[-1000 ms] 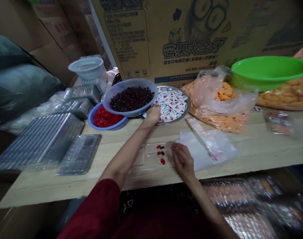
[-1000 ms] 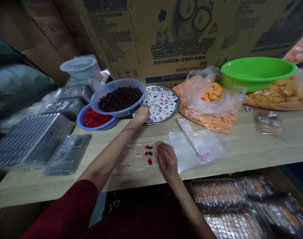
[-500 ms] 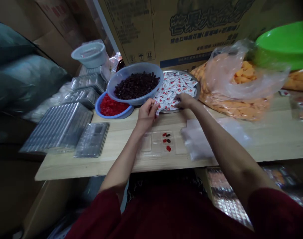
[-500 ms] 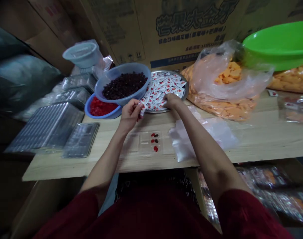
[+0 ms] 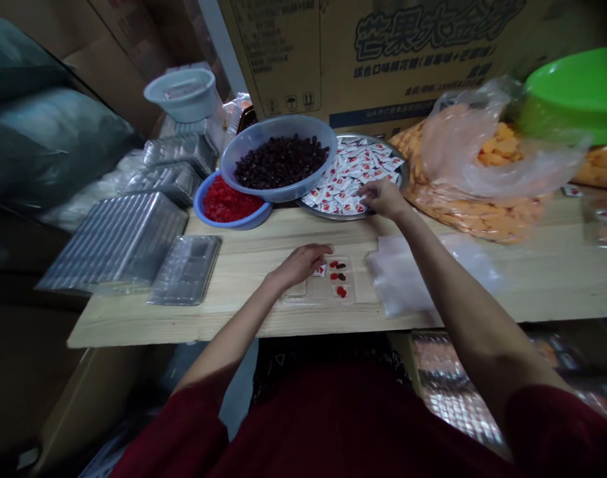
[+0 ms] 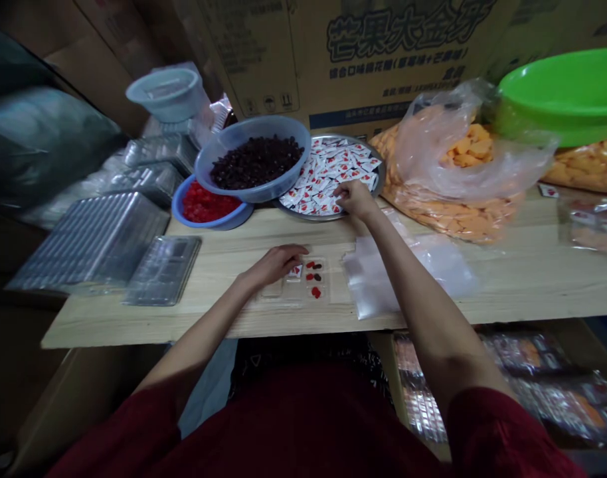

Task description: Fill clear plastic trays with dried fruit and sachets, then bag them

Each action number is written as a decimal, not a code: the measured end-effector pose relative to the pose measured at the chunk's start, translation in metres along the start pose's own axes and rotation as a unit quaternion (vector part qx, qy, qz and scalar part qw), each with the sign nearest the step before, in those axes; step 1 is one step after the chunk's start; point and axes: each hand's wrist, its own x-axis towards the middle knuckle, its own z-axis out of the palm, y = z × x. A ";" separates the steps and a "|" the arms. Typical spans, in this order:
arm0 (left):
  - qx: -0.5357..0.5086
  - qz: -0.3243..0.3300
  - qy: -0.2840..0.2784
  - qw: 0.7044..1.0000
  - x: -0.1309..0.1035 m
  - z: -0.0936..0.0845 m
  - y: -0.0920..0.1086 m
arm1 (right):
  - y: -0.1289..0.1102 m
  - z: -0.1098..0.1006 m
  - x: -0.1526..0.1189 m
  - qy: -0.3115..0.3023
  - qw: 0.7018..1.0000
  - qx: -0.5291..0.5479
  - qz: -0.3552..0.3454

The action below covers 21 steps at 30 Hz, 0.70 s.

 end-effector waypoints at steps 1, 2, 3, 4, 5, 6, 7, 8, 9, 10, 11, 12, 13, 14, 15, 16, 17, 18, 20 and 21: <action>-0.006 -0.002 0.005 1.000 0.000 -0.002 -0.001 | 0.000 0.001 -0.001 0.006 1.000 0.007 0.004; -0.010 -0.003 0.017 1.000 0.000 -0.004 -0.001 | 0.000 0.001 -0.002 0.013 1.000 0.013 0.008; -0.011 -0.004 0.033 0.999 -0.001 -0.007 -0.001 | 0.000 0.001 -0.003 0.019 1.000 0.016 0.010; -0.010 -0.004 0.052 0.999 -0.003 -0.010 -0.002 | 0.000 0.001 -0.003 0.021 1.000 0.015 0.009; -0.007 -0.006 0.070 0.998 -0.004 -0.014 -0.002 | 0.001 0.000 -0.003 0.017 1.000 0.009 0.004; -0.005 -0.008 0.082 0.997 -0.006 -0.016 -0.003 | 0.001 -0.001 -0.003 0.007 1.000 0.000 -0.002; -0.004 -0.013 0.089 0.996 -0.007 -0.017 -0.003 | 0.002 -0.003 -0.003 -0.008 1.000 -0.009 -0.009; -0.005 -0.022 0.093 0.995 -0.008 -0.017 -0.003 | 0.002 -0.004 -0.003 -0.022 1.000 -0.016 -0.015; -0.008 -0.034 0.099 0.994 -0.010 -0.016 -0.002 | 0.003 -0.006 -0.004 -0.032 0.999 -0.019 -0.021; -0.012 -0.050 0.110 0.993 -0.011 -0.013 -0.001 | 0.004 -0.007 -0.004 -0.032 0.999 -0.019 -0.026; -0.017 -0.067 0.126 0.990 -0.013 -0.009 0.000 | 0.004 -0.008 -0.006 -0.021 0.999 -0.014 -0.029; -0.021 -0.084 0.146 0.986 -0.015 -0.004 0.003 | 0.005 -0.008 -0.007 -0.002 1.000 -0.008 -0.031; -0.024 -0.098 0.165 0.981 -0.018 0.002 0.006 | 0.005 -0.008 -0.009 0.020 0.999 -0.001 -0.031; -0.027 -0.109 0.181 0.977 -0.020 0.008 0.009 | 0.005 -0.008 -0.011 0.042 0.999 0.006 -0.031; -0.029 -0.117 0.192 0.974 -0.023 0.014 0.013 | 0.006 -0.007 -0.012 0.060 0.998 0.012 -0.031; -0.027 -0.122 0.200 0.972 -0.025 0.020 0.016 | 0.006 -0.006 -0.013 0.073 0.997 0.018 -0.031; -0.017 -0.127 0.204 0.970 -0.028 0.025 0.019 | 0.007 -0.005 -0.014 0.084 0.996 0.024 -0.032; 0.000 -0.131 0.208 0.969 -0.030 0.030 0.021 | 0.008 -0.004 -0.014 0.095 0.994 0.034 -0.031; 0.045 -0.137 0.213 0.966 -0.033 0.036 0.023 | 0.012 -0.002 -0.012 0.123 0.990 0.067 -0.020; 0.067 -0.140 0.213 0.965 -0.034 0.037 0.023 | 0.014 0.000 -0.011 0.142 0.986 0.087 -0.011</action>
